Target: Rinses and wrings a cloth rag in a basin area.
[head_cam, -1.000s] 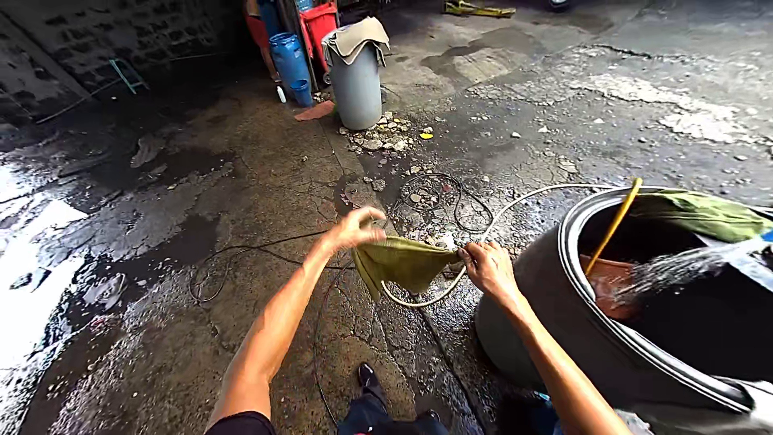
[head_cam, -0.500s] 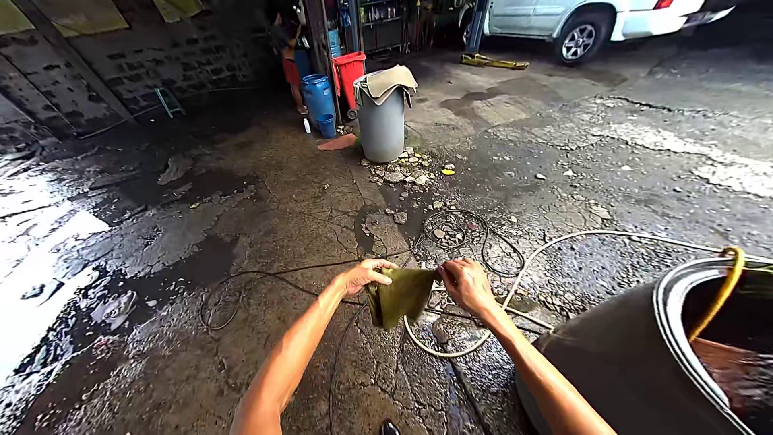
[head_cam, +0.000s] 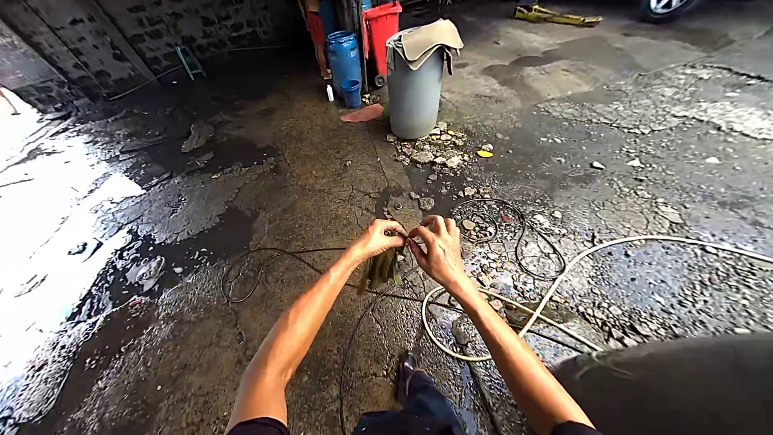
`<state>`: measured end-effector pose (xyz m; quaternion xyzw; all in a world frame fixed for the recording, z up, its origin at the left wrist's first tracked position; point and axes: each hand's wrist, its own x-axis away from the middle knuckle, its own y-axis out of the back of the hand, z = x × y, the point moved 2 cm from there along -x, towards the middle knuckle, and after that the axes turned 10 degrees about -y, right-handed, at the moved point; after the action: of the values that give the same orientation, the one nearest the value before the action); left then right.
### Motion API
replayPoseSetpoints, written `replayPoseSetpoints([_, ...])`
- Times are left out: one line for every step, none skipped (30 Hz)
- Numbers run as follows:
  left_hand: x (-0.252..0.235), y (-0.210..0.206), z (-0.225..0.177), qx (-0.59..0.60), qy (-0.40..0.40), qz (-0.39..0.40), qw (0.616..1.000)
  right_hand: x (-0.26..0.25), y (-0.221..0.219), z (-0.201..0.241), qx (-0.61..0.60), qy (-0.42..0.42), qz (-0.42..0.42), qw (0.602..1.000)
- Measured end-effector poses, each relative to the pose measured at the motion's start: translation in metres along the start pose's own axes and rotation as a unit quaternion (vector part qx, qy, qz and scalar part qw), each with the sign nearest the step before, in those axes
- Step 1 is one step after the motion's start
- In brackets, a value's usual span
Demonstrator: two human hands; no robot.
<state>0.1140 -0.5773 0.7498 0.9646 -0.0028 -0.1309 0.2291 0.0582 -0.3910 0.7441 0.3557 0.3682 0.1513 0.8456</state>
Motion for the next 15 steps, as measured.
replayPoseSetpoints([-0.004,0.009,0.008,0.011,0.001,-0.033,0.999,-0.005,-0.004,-0.009,-0.002,-0.011,0.001,1.000])
replayPoseSetpoints([-0.008,0.018,0.012,0.025,0.002,-0.063,0.998,-0.009,-0.009,-0.018,-0.011,-0.027,0.005,1.000])
replayPoseSetpoints([-0.013,0.024,0.014,0.038,0.001,-0.086,0.996,-0.013,-0.018,-0.027,-0.022,-0.041,0.007,0.999])
replayPoseSetpoints([-0.023,0.029,0.011,0.058,-0.003,-0.104,0.993,-0.019,-0.029,-0.033,-0.036,-0.054,0.006,0.998])
replayPoseSetpoints([-0.036,0.033,0.005,0.084,-0.007,-0.121,0.989,-0.028,-0.043,-0.036,-0.055,-0.065,0.006,0.996])
replayPoseSetpoints([-0.049,0.035,-0.002,0.116,-0.007,-0.140,0.983,-0.035,-0.059,-0.037,-0.076,-0.076,0.013,0.994])
replayPoseSetpoints([-0.060,0.036,-0.011,0.151,-0.008,-0.160,0.976,-0.043,-0.075,-0.037,-0.099,-0.090,0.027,0.991])
replayPoseSetpoints([-0.070,0.040,-0.020,0.184,-0.014,-0.184,0.965,-0.053,-0.090,-0.036,-0.126,-0.103,0.046,0.986])
replayPoseSetpoints([-0.076,0.050,-0.029,0.210,-0.023,-0.209,0.955,-0.065,-0.103,-0.034,-0.165,-0.121,0.069,0.976])
replayPoseSetpoints([-0.079,0.064,-0.031,0.222,-0.030,-0.237,0.945,-0.078,-0.112,-0.032,-0.204,-0.143,0.081,0.965])
replayPoseSetpoints([-0.076,0.082,-0.027,0.211,-0.030,-0.268,0.940,-0.091,-0.116,-0.032,-0.228,-0.162,0.084,0.957])
replayPoseSetpoints([-0.068,0.099,-0.016,0.178,-0.019,-0.302,0.936,-0.102,-0.116,-0.034,-0.238,-0.178,0.084,0.951])
replayPoseSetpoints([-0.057,0.115,0.003,0.126,0.011,-0.335,0.934,-0.112,-0.114,-0.038,-0.235,-0.189,0.086,0.950])
replayPoseSetpoints([-0.046,0.127,0.027,0.062,0.061,-0.347,0.934,-0.124,-0.115,-0.043,-0.223,-0.190,0.087,0.952])
replayPoseSetpoints([-0.038,0.138,0.054,0.008,0.119,-0.331,0.936,-0.135,-0.120,-0.046,-0.213,-0.184,0.088,0.956])
